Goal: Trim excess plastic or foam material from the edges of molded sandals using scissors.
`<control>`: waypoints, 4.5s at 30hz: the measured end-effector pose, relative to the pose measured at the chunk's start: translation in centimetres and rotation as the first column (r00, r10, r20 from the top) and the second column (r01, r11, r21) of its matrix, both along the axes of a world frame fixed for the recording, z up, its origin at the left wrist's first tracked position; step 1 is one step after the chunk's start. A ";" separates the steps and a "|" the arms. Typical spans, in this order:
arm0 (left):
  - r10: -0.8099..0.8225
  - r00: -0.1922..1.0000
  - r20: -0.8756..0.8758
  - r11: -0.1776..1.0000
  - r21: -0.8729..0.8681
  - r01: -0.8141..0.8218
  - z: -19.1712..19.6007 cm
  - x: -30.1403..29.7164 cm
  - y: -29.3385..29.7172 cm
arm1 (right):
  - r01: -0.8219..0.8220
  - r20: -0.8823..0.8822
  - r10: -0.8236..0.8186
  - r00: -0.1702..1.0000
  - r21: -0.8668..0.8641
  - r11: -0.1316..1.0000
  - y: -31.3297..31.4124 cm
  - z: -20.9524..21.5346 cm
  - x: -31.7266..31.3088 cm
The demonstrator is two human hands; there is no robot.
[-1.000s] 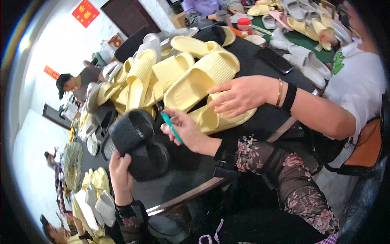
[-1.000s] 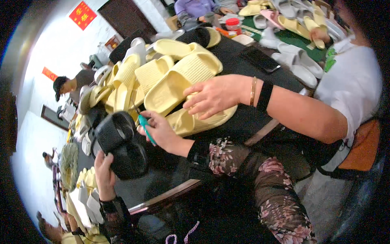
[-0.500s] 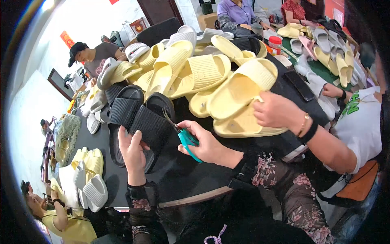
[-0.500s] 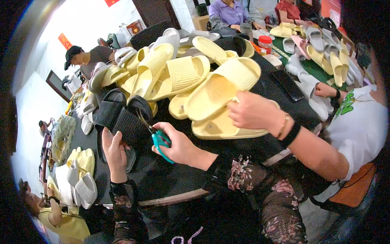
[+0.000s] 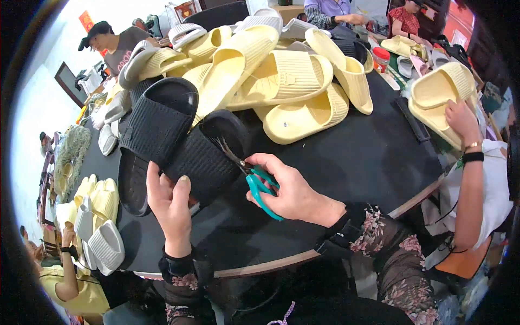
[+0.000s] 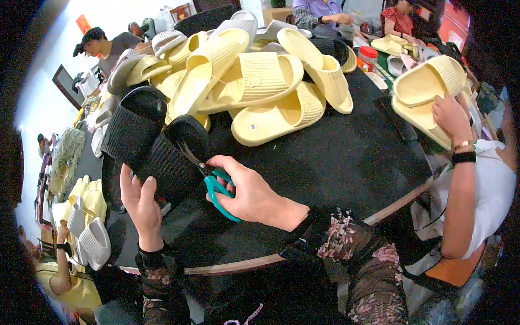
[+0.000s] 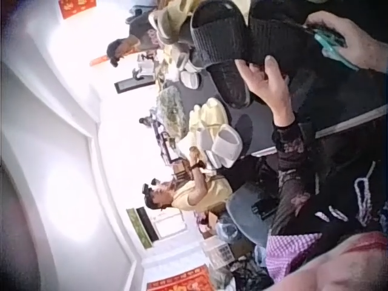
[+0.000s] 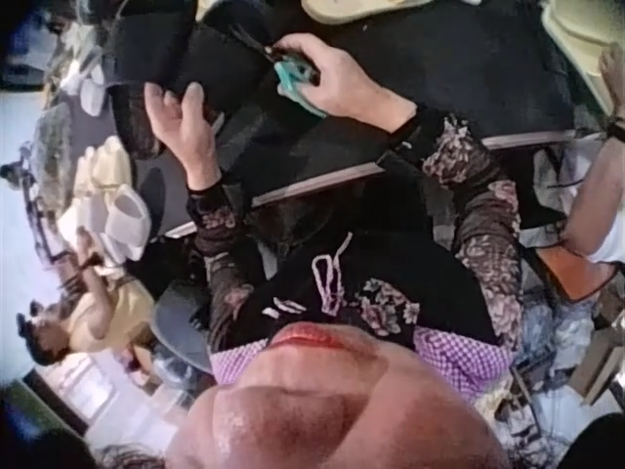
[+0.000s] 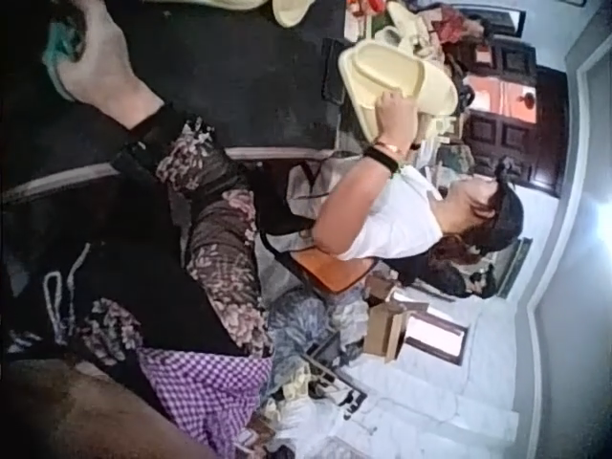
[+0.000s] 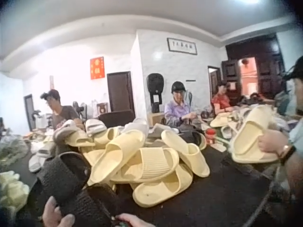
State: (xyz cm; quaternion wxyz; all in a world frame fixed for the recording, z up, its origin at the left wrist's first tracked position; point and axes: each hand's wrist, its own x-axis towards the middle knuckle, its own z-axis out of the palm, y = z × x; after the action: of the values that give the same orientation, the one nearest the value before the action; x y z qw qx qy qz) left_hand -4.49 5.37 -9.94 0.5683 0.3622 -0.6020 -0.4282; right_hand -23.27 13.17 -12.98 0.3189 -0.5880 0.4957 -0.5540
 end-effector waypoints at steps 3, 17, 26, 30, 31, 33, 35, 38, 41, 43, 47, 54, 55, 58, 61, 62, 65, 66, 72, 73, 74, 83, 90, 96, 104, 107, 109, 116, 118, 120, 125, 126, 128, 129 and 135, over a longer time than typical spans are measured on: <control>-0.030 1.000 -0.004 1.000 -0.006 0.030 -0.8 0.1 0.0 | -0.005 -0.034 0.005 0.999 -0.005 1.000 0.0 -0.4 0.1; 0.049 0.981 0.189 0.968 -0.251 0.001 -2.6 0.6 -1.1 | 0.041 -0.084 -0.046 0.995 -0.065 0.997 -0.1 0.0 -0.3; 0.035 0.980 0.193 0.928 -0.371 0.040 -1.5 0.6 -1.0 | 0.143 0.134 -0.147 0.980 0.037 0.989 1.1 0.9 1.2; 0.023 0.969 0.246 0.886 -0.453 0.094 -1.6 1.3 -1.2 | 0.141 0.134 -0.150 0.980 0.074 0.987 0.6 0.3 1.4; 0.017 0.970 0.243 0.896 -0.435 0.093 -1.3 1.1 -1.0 | 0.152 0.131 -0.160 0.978 0.069 0.986 0.7 0.7 1.3; 0.034 0.965 0.262 0.900 -0.428 0.084 -0.6 0.4 -0.9 | 0.115 0.124 -0.123 0.985 0.072 0.991 1.1 1.5 0.6; 0.008 0.963 0.270 0.919 -0.382 0.099 -0.6 -1.2 -1.0 | 0.208 0.042 -0.208 0.977 0.001 0.978 0.8 -0.2 -1.0; 0.094 0.898 0.430 0.953 -0.301 0.044 -0.8 0.3 -0.4 | 0.186 -0.173 -0.199 0.965 -0.089 0.978 0.7 1.0 0.0; 0.260 0.897 0.358 0.917 -0.382 -0.113 -2.9 2.4 -1.0 | 0.096 -0.109 -0.108 0.988 -0.111 0.989 0.4 0.8 0.5; 0.111 0.886 0.450 0.942 -0.331 0.050 -3.7 3.6 -2.0 | 0.062 -0.020 -0.065 0.998 -0.151 0.987 0.2 -0.5 0.5; 0.048 0.902 0.428 0.971 -0.231 0.058 0.7 -0.4 2.2 | -0.007 0.045 0.011 0.999 -0.096 0.995 1.2 0.4 -1.3; 0.017 0.922 0.387 0.978 -0.198 0.065 0.3 0.4 1.7 | 0.057 0.104 -0.039 0.994 -0.173 0.983 0.6 -0.4 -0.4; 0.035 0.922 0.386 0.978 -0.205 0.048 0.2 0.5 1.4 | 0.068 0.084 -0.053 0.995 -0.189 0.980 0.5 -0.3 -0.3; 0.030 0.918 0.396 0.981 -0.186 0.049 0.3 0.7 1.3 | 0.059 0.065 -0.047 0.997 -0.198 0.978 0.1 -0.5 -0.2; 0.019 0.907 0.421 0.978 -0.198 0.071 0.4 0.8 1.3 | 0.019 0.074 -0.011 0.997 -0.113 0.993 -0.1 -1.0 -0.5; 0.040 0.897 0.439 0.971 -0.228 0.068 0.4 0.7 1.3 | 0.021 0.067 -0.013 0.998 -0.118 0.993 -0.3 -1.3 -0.4; -0.025 0.911 0.411 0.977 -0.181 0.109 0.9 0.7 1.6 | 0.112 0.047 -0.103 0.994 -0.262 0.959 -0.4 -1.5 -0.4; -0.022 0.914 0.406 0.977 -0.185 0.105 0.9 0.7 1.6 | 0.073 0.078 -0.058 0.995 -0.216 0.974 -0.1 -0.9 -0.5; 0.008 0.896 0.445 0.964 -0.242 0.112 0.2 1.1 0.8 | 0.025 0.103 -0.010 0.995 -0.140 0.990 -0.1 -0.7 -0.6; -0.011 0.904 0.427 0.968 -0.223 0.117 0.0 1.2 0.6 | 0.011 0.115 0.002 0.993 -0.106 0.994 0.1 -0.6 -0.6; -0.030 0.912 0.410 0.971 -0.204 0.123 0.0 1.1 0.5 | 0.010 0.114 0.002 0.993 -0.108 0.994 0.2 -0.5 -0.7; -0.014 0.923 0.384 0.978 -0.189 0.093 0.2 0.8 0.8 | 0.017 0.072 -0.009 0.997 -0.110 0.994 0.1 -0.7 -0.7; -0.032 0.928 0.371 0.981 -0.165 0.100 0.7 0.5 1.0 | 0.040 0.071 -0.028 0.997 -0.177 0.983 0.1 -0.5 -0.5; -0.022 0.925 0.379 0.984 -0.156 0.087 0.8 0.6 1.4 | 0.037 0.070 -0.025 0.997 -0.173 0.984 0.3 -0.3 -0.4; -0.080 0.950 0.301 0.981 -0.144 0.129 -0.5 0.6 0.9 | 0.041 0.090 -0.032 0.995 -0.104 0.994 1.4 0.3 -0.6; -0.162 0.947 0.279 0.976 -0.098 0.195 -0.1 0.4 1.0 | 0.066 0.068 -0.054 0.996 -0.191 0.979 1.4 0.0 -0.8; -0.162 0.955 0.249 0.974 -0.111 0.195 -0.1 -0.4 1.1 | 0.073 0.052 -0.065 0.997 -0.187 0.980 1.3 -0.2 -1.3; -0.140 0.970 0.197 0.983 -0.093 0.161 -3.6 0.6 -3.4 | 0.128 -0.046 -0.142 0.989 -0.229 0.965 0.1 0.2 -0.4; -0.151 0.959 0.238 0.975 -0.121 0.184 -3.1 0.2 -3.6 | 0.025 0.211 -0.010 0.977 -0.068 0.997 0.4 0.1 -0.4; -0.152 0.928 0.341 0.958 -0.181 0.224 -1.9 -0.3 -3.4 | 0.090 0.113 -0.073 0.991 -0.155 0.984 0.7 0.5 -0.4; -0.259 0.953 0.159 0.966 0.013 0.260 -3.2 0.7 -3.7 | 0.104 0.120 -0.088 0.989 -0.132 0.986 0.5 -0.2 0.2; -0.270 0.955 0.124 0.963 0.020 0.270 -3.3 0.4 -3.7 | 0.114 0.126 -0.097 0.987 -0.138 0.984 0.6 -0.2 0.1; -0.310 0.942 0.129 0.951 0.037 0.308 -2.9 0.3 -3.2 | 0.082 0.158 -0.060 0.986 -0.137 0.987 0.8 -0.1 0.1; -0.275 0.955 0.108 0.961 0.008 0.276 -2.8 0.7 -3.0 | 0.087 0.178 -0.062 0.982 -0.139 0.986 0.9 0.2 0.4; -0.400 0.915 -0.044 0.913 0.072 0.403 0.9 -2.0 0.3 | 0.081 0.484 0.042 0.874 -0.232 0.969 2.7 2.9 -0.6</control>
State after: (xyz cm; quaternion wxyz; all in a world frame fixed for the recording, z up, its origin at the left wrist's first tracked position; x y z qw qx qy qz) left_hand -6.45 5.64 -9.06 0.4617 0.2473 -0.6380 -0.5645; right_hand -23.92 15.82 -10.06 0.3522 -0.4599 0.3336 -0.7438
